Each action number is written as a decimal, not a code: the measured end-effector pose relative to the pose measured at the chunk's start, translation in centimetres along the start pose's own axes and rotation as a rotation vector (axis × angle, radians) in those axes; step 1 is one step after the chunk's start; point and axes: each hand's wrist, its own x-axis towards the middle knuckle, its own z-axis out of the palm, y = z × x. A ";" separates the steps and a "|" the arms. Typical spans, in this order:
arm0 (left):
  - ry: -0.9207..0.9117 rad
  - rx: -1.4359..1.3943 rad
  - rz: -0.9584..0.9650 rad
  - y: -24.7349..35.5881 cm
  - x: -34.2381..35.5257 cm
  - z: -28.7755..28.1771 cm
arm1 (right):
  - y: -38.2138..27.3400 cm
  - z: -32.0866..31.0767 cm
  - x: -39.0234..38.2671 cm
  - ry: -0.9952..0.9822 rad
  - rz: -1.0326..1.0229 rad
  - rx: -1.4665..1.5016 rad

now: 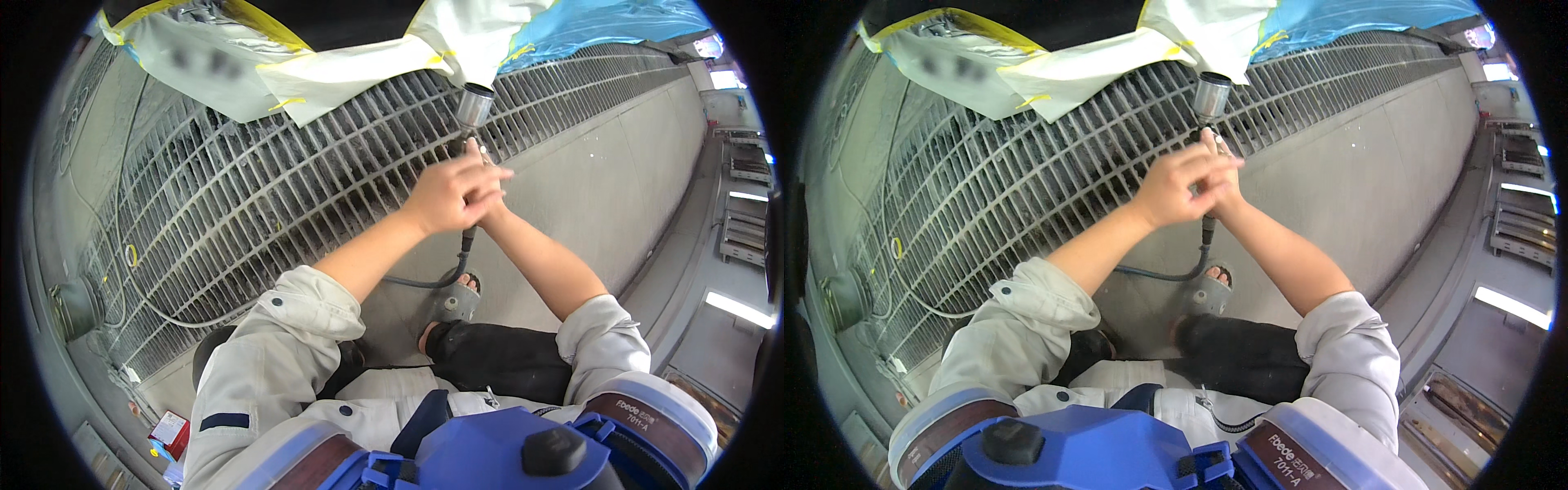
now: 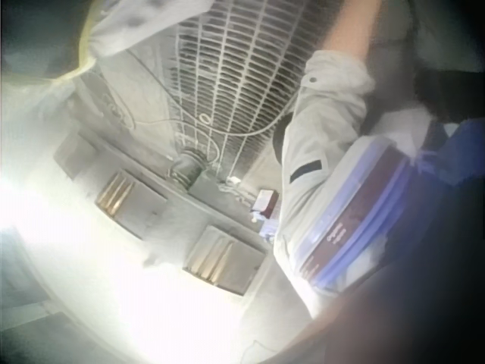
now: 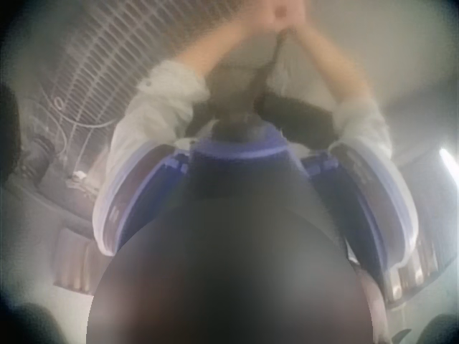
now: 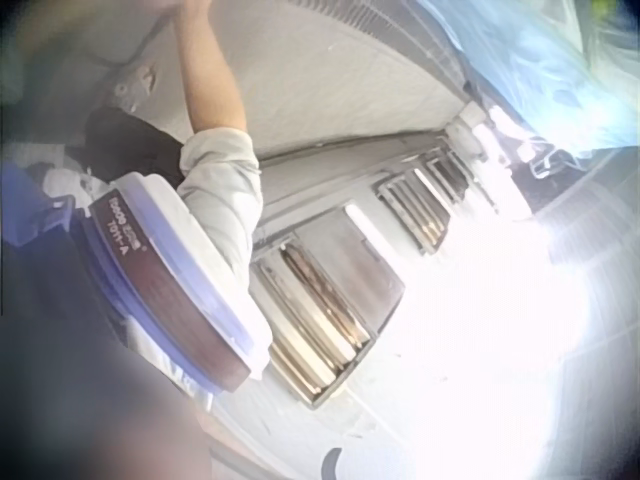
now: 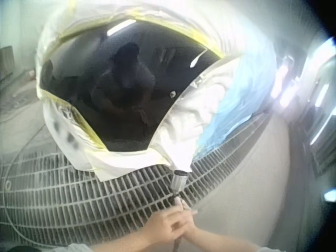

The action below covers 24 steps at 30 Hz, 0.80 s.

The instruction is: The person prepares paint by pouring liquid into a spray gun cup, then walks to a black car in a paint booth and applies paint to the hood. After spraying, the person removes masking tape and paper from the hood.

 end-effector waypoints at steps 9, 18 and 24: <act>0.313 -0.641 -0.781 -1.3 -8.9 5.6 | -4.5 -7.7 6.1 -0.183 1.381 1.236; -0.890 -0.536 -0.542 -2.5 -17.2 4.7 | -12.5 -19.4 13.0 -0.283 0.712 1.583; -1.270 -0.007 -0.785 -8.3 -19.4 -12.7 | -15.0 -20.2 15.3 -0.157 0.627 1.536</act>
